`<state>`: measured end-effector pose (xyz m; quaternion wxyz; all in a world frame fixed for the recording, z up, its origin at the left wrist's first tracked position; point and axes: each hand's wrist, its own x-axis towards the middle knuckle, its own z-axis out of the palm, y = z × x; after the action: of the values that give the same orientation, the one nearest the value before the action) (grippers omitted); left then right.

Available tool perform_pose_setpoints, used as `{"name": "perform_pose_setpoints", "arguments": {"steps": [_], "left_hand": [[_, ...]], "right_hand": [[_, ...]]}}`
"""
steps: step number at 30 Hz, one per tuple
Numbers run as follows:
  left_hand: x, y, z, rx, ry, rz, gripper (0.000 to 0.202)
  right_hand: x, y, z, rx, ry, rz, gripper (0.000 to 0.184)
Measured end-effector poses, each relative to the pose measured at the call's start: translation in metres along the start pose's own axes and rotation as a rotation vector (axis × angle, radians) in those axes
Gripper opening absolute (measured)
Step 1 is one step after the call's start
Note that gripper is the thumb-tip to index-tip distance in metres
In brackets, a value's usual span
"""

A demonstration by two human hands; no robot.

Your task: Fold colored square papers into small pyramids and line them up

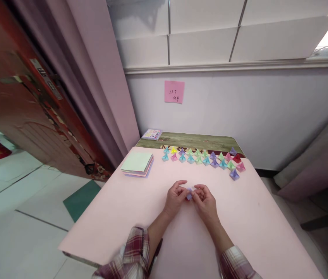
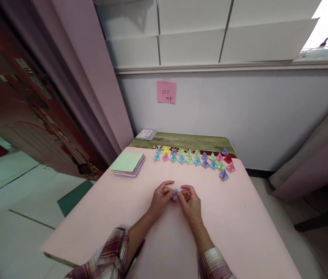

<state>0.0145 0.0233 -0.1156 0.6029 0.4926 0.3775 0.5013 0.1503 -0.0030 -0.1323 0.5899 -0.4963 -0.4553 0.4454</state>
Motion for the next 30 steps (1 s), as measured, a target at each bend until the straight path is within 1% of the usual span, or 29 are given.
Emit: {"name": "perform_pose_setpoints", "arguments": {"steps": [4, 9, 13, 19, 22, 26, 28, 30], "left_hand": [[0.000, 0.000, -0.002, 0.002, -0.004, -0.013, 0.037], [0.001, 0.004, -0.004, -0.016, -0.058, -0.023, 0.036], [0.001, 0.004, -0.005, -0.026, -0.065, -0.038, 0.036], [0.003, 0.001, -0.004, -0.008, -0.062, -0.124, 0.030], [0.004, 0.001, -0.004, -0.040, -0.013, -0.136, 0.028], [0.004, 0.002, -0.004, -0.168, 0.118, -0.072, 0.027], [0.004, 0.004, -0.003, -0.238, 0.174, -0.071, 0.028], [0.002, 0.005, -0.002, -0.298, 0.197, -0.103, 0.029]], "right_hand": [[0.000, 0.001, 0.000, -0.003, -0.024, 0.021, 0.042], [0.000, -0.001, 0.000, -0.043, -0.032, 0.032, 0.042], [0.000, -0.002, 0.000, -0.010, -0.025, 0.040, 0.043], [0.000, -0.004, -0.001, 0.034, -0.020, 0.038, 0.045], [-0.001, -0.006, -0.001, 0.034, -0.025, 0.031, 0.043], [-0.002, -0.010, 0.001, 0.057, -0.018, 0.041, 0.037], [-0.003, -0.011, 0.002, 0.008, -0.055, 0.037, 0.033], [-0.004, -0.010, 0.003, -0.066, -0.096, 0.020, 0.031]]}}
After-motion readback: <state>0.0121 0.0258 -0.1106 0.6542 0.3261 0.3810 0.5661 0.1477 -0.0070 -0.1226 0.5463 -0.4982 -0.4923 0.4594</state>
